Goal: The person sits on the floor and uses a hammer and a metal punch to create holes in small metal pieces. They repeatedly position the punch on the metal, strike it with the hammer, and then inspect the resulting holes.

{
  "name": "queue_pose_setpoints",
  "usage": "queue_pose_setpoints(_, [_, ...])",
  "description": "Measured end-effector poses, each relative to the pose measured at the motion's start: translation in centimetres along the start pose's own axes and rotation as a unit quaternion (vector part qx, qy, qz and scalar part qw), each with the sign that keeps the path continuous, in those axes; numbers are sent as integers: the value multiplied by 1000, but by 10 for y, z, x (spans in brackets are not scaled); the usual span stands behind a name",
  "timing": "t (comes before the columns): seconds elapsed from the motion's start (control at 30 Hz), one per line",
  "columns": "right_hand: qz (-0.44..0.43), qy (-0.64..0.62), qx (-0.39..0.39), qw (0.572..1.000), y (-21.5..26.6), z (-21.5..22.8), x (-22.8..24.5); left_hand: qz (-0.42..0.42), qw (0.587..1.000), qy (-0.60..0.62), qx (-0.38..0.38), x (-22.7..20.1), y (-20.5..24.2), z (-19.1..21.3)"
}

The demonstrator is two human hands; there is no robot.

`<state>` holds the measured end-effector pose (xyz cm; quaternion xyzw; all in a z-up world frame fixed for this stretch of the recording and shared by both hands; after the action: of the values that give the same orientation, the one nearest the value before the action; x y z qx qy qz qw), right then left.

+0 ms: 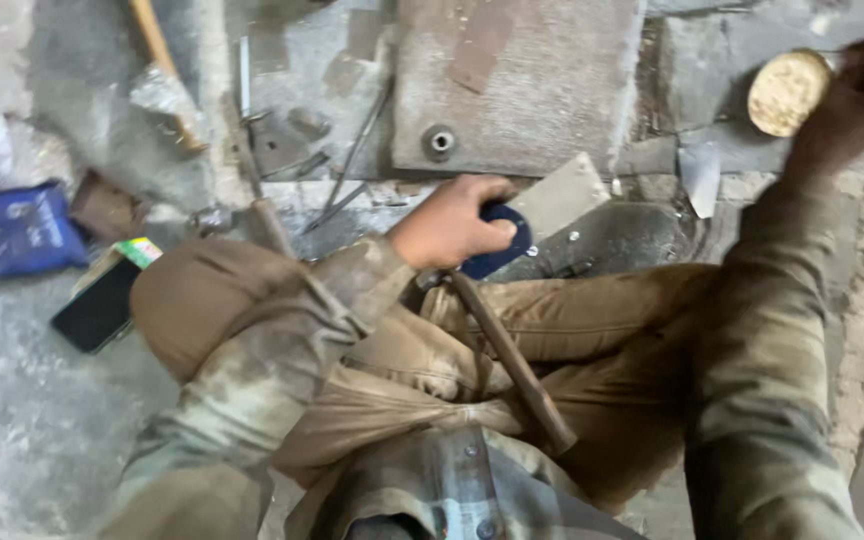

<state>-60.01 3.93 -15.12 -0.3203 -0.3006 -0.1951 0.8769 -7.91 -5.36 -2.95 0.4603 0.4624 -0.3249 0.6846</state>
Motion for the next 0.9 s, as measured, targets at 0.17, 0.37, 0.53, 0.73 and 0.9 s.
queue_pose_setpoints(0.17, [33, -137, 44, 989, 32, 55, 168, 4, 999, 35, 16, -1, -4, -8])
queue_pose_setpoints(0.37, [36, -348, 206, 914, 148, 2, 384, -12, 998, 57, 35, 3, -7, -18])
queue_pose_setpoints(0.53, [-32, -290, 236, 927, 149, 0, 440, -105, 994, -10, -7, -17, -3, -13])
queue_pose_setpoints(0.73, [14, -209, 245, 947, 141, 1, 459, -46, 999, 1, 11, -17, 0, -14])
queue_pose_setpoints(0.9, [49, -169, 247, 953, 137, 1, 471, -33, 999, 10, 10, -19, 1, -13])
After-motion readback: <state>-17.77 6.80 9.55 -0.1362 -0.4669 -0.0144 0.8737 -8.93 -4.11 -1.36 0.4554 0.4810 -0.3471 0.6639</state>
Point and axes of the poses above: each hand's wrist, its own y-axis away from the middle knuckle, its own z-axis out of the back of the hand, x = y × z, the point moved 10 cm from there along -y, towards the middle knuckle, and after that the axes turned 11 degrees about x, right-handed, at the moved point
